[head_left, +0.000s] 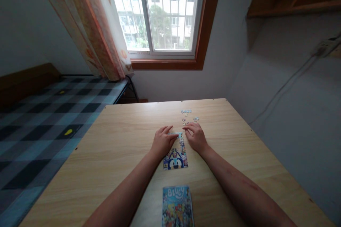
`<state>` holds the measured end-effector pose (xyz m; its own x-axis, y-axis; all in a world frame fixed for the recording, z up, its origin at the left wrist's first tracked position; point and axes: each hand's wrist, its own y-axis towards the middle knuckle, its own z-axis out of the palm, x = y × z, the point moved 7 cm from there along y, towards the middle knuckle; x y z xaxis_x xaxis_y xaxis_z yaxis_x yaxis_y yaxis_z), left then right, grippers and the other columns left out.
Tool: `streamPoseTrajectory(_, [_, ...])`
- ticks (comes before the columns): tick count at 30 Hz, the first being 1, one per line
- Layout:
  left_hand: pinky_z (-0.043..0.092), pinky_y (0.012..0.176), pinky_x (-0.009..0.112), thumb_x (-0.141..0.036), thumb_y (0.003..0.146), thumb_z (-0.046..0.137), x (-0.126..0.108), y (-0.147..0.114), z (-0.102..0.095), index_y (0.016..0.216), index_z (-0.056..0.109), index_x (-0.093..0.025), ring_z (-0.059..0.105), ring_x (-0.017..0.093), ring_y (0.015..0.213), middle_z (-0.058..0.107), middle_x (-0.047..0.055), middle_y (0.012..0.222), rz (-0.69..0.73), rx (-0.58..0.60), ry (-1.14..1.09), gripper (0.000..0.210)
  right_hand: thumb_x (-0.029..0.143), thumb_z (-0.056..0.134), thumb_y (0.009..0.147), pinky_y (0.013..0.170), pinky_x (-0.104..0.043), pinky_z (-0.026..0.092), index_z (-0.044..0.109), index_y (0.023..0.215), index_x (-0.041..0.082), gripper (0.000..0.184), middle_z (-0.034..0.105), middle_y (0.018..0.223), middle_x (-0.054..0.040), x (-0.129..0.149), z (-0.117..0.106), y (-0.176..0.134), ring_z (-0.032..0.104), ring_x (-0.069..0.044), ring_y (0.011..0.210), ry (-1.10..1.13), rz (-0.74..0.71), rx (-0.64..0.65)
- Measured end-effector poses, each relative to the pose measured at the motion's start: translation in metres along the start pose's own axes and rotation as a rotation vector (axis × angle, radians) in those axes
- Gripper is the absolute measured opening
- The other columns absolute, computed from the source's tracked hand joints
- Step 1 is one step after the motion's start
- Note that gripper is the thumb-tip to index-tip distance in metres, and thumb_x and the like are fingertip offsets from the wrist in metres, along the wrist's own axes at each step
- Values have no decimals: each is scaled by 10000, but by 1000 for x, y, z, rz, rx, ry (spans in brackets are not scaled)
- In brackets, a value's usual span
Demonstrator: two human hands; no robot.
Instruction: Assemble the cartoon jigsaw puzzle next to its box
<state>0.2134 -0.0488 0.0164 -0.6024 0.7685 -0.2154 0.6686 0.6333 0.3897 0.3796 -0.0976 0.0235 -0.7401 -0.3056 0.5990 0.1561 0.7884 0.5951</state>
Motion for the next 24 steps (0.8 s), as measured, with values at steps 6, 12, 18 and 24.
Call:
streamPoseTrajectory(6, [490, 1014, 524, -348, 932, 658, 1, 1, 0, 1037, 811, -380, 580, 303, 1201, 685, 76, 1305, -1, -15, 0, 189, 194, 584, 904, 957, -438, 482, 777, 922, 239, 199, 719, 1012, -75, -2, -15, 1, 610, -253, 1027, -5, 19, -137])
streamPoseTrajectory(12, [476, 1039, 527, -355, 938, 651, -1, 1, 2, 1035, 815, -362, 565, 313, 1232, 660, 79, 1353, -21, 9, -26, 191, 248, 585, 878, 1022, -461, 440, 774, 890, 214, 192, 709, 1043, -94, -32, -39, 1, 602, -262, 1069, -6, 158, -344])
streamPoseTrajectory(18, [461, 1089, 473, -300, 952, 611, 11, 3, -2, 1102, 793, -298, 583, 261, 1219, 664, 67, 1337, -143, -70, -203, 236, 268, 553, 843, 1037, -433, 457, 772, 870, 188, 234, 726, 1028, -88, -80, -40, -3, 636, -254, 1063, 67, 375, -431])
streamPoseTrajectory(24, [492, 1057, 396, -309, 990, 485, 51, -2, -14, 1072, 771, -181, 649, 226, 1123, 732, 89, 1145, -417, -306, -448, 324, 298, 515, 844, 977, -401, 501, 766, 908, 165, 291, 737, 1007, -92, -98, -36, -5, 654, -250, 1017, 113, 431, -442])
